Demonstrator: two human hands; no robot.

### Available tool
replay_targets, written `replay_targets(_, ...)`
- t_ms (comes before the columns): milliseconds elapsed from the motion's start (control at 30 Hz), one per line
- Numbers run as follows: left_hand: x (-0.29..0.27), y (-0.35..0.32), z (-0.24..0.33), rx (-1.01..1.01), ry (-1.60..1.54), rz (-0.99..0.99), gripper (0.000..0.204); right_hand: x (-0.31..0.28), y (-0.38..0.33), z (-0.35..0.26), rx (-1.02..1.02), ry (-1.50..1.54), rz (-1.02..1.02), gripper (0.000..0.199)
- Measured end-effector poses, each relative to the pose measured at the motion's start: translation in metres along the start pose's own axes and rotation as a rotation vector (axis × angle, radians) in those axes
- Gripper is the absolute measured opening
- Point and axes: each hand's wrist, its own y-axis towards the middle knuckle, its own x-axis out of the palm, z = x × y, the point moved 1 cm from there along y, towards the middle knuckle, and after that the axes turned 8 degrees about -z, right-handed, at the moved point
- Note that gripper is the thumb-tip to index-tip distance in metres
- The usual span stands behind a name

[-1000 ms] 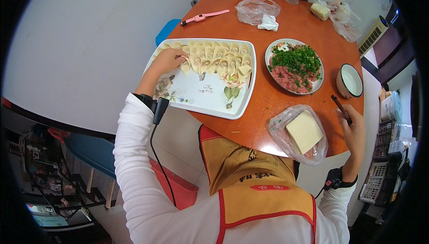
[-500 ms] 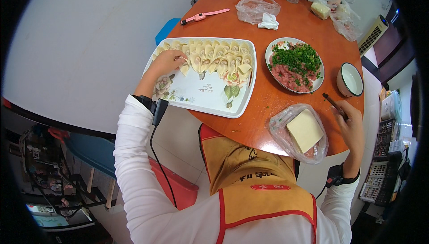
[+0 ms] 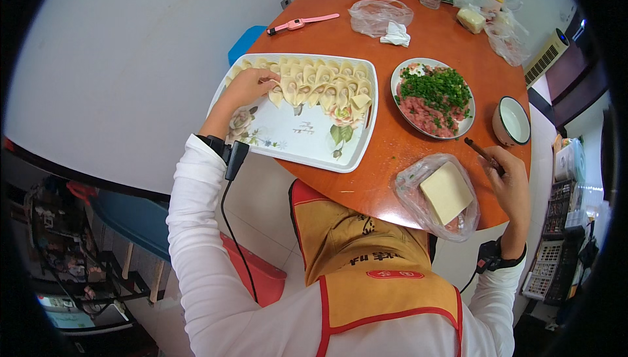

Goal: The person prepares dumplings by placing a square wrapper on their palm, using chopsticks to scoop a meat and vegetable filling onto the center, and folding the wrapper to seal it. The finished dumplings are placed in a row on a white tray.

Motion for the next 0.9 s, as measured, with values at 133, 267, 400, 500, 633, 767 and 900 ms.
replay_targets(133, -0.002, 0.004, -0.001, -0.014, 0.054, -0.014, 0.025, -0.001, -0.004, 0.002, 0.021, 0.013, 0.021, 0.014)
replay_targets(267, -0.001, 0.001, 0.002, 0.028, 0.085, 0.001, 0.026, -0.003, -0.006, 0.006, 0.005, 0.013, 0.029, 0.014)
replay_targets(400, -0.005, -0.004, 0.009, 0.003, 0.034, -0.016, 0.028, -0.008, -0.008, 0.008, 0.050, 0.008, 0.024, 0.014)
replay_targets(500, -0.006, -0.004, 0.005, 0.020, 0.049, -0.007, 0.029, -0.005, -0.010, 0.015, 0.046, 0.033, 0.038, 0.015)
replay_targets(633, -0.004, -0.004, 0.008, 0.036, 0.076, 0.000, 0.031, -0.005, -0.011, 0.018, 0.048, 0.044, 0.038, 0.015)
replay_targets(767, -0.004, -0.005, 0.013, 0.015, 0.060, -0.005, 0.031, -0.004, -0.012, 0.021, 0.014, 0.022, 0.054, 0.014)
replay_targets(900, -0.003, -0.002, 0.004, 0.029, 0.071, 0.004, 0.026, -0.005, -0.014, 0.023, 0.011, 0.018, 0.051, 0.014)
